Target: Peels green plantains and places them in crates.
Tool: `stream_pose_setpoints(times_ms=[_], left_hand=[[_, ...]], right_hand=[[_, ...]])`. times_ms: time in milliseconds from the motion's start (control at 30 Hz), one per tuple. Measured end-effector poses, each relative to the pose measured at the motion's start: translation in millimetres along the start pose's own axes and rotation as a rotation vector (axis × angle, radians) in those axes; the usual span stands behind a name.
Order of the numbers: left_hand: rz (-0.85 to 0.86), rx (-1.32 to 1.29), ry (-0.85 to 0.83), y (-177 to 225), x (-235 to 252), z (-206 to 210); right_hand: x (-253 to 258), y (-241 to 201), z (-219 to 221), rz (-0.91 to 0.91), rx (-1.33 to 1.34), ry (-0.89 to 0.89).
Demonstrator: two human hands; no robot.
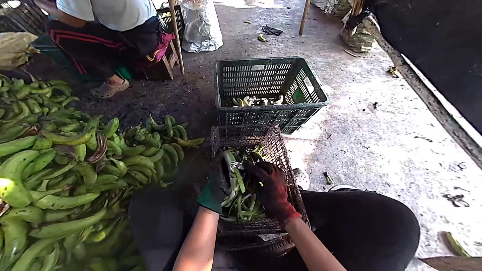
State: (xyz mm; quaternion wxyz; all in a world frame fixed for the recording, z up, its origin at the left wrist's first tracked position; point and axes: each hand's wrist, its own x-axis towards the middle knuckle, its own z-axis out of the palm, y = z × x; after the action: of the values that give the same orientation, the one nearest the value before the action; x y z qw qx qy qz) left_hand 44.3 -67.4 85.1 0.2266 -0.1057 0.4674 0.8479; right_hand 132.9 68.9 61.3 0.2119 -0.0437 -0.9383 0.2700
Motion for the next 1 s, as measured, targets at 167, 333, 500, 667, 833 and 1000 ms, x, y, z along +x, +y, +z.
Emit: stream_pose_setpoints(times_ms=[167,333,500,667,833,1000], left_hand=[[0.11,0.572,0.057,-14,4,-9],[-0.007,0.651,-0.141,-4,-3,-12],[-0.092,0.028,-0.017,-1,6,-29],[-0.01,-0.033,-0.192,8,5,-36],[-0.057,0.021,-0.141,0,-3,-24],[-0.06,-0.081,-0.142,-9,-8,-27]], right_hand=[[29,-16,-4,0.299,-0.017,-0.361],[45,10,11,0.539,0.299,-0.542],[17,0,-3,0.4,0.233,-0.396],[-22,-12,9,-0.174,0.052,-0.081],[5,-16,27,0.244,0.204,-0.195],[11,6,54,0.506,0.636,-0.088]])
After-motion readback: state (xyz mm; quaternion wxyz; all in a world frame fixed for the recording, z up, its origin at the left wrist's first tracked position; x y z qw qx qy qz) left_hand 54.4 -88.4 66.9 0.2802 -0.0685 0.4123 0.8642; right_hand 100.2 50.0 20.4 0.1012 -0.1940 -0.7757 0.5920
